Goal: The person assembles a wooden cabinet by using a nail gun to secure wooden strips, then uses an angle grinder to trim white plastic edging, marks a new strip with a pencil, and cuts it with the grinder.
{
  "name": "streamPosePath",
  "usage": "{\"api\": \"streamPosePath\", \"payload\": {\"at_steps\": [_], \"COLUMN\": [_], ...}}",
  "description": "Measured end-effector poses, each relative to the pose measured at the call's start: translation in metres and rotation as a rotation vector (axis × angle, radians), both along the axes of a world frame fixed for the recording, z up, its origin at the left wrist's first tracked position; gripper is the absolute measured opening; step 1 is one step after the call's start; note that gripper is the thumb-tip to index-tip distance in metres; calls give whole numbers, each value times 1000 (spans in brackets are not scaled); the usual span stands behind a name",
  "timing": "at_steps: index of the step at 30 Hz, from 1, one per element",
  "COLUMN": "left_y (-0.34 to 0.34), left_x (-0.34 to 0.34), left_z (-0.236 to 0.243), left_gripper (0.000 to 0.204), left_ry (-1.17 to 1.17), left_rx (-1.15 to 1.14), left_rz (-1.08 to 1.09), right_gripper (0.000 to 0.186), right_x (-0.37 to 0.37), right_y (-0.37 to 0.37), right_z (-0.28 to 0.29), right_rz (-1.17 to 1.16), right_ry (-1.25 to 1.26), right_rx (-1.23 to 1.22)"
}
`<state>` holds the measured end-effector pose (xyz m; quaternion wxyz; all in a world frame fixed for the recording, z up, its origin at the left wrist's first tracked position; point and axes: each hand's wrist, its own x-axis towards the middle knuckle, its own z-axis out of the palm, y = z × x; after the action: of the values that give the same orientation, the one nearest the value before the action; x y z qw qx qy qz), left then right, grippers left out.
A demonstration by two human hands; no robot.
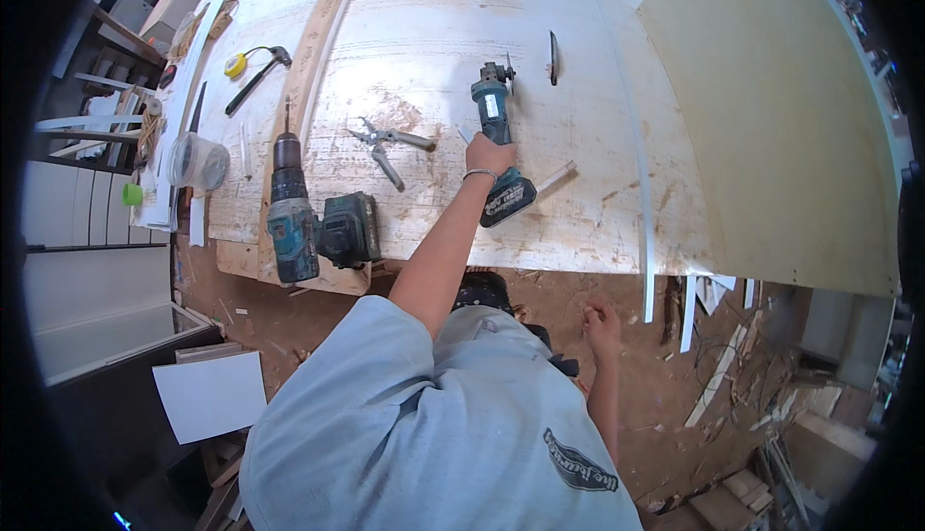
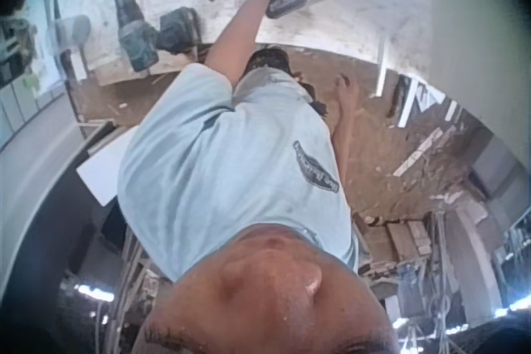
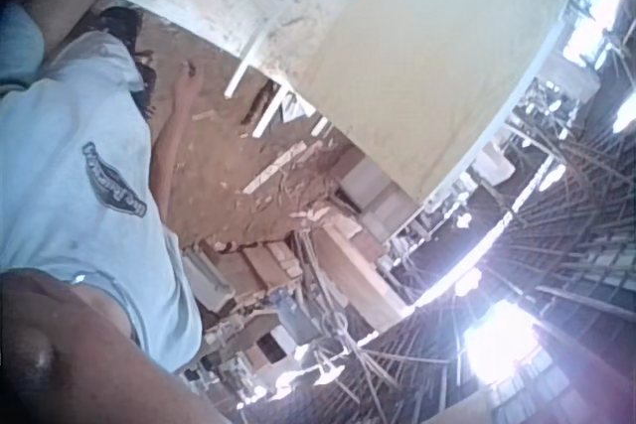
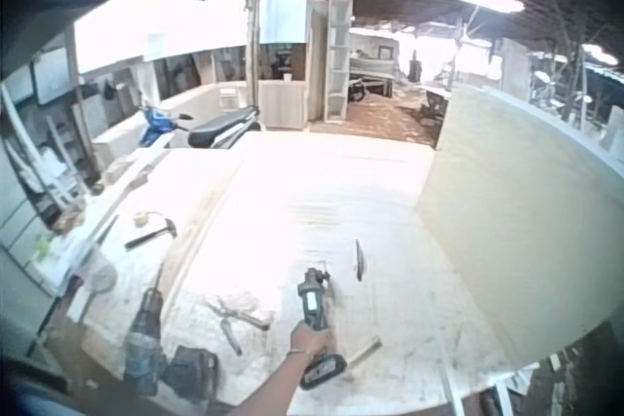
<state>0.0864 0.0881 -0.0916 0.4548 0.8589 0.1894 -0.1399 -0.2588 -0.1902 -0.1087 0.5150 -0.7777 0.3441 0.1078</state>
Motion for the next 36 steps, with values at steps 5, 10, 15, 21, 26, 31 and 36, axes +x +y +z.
{"api": "streamPosePath", "payload": {"at_steps": [5, 10, 15, 21, 26, 31, 36], "left_y": [18, 26, 61, -10, -80, -131, -222], "left_x": [-11, -18, -39, -70, -109, -154, -183], "left_z": [20, 43, 137, 246, 203, 111, 204], "left_gripper": [65, 65, 21, 17, 26, 58, 55], "left_ry": [-1, -73, -744, -875, -612, -55, -251], "left_rx": [160, 270, -55, -289, -107, -433, -917], "left_rz": [-22, -177, -81, -254, -723, -769, -591], "right_gripper": [23, 29, 29, 24, 34, 37, 37], "right_x": [-3, -8, 21, 62, 21, 14, -1], "right_y": [2, 2, 18, -44, -108, -30, 0], "right_z": [-3, -23, 30, 35, -9, 93, 133], "right_rz": [90, 162, 318, -246, 9, -22, -78], "right_ry": [16, 4, 30, -200, 126, -97, -316], "right_rx": [-54, -110, -166, -1191, -604, -616, -364]}}
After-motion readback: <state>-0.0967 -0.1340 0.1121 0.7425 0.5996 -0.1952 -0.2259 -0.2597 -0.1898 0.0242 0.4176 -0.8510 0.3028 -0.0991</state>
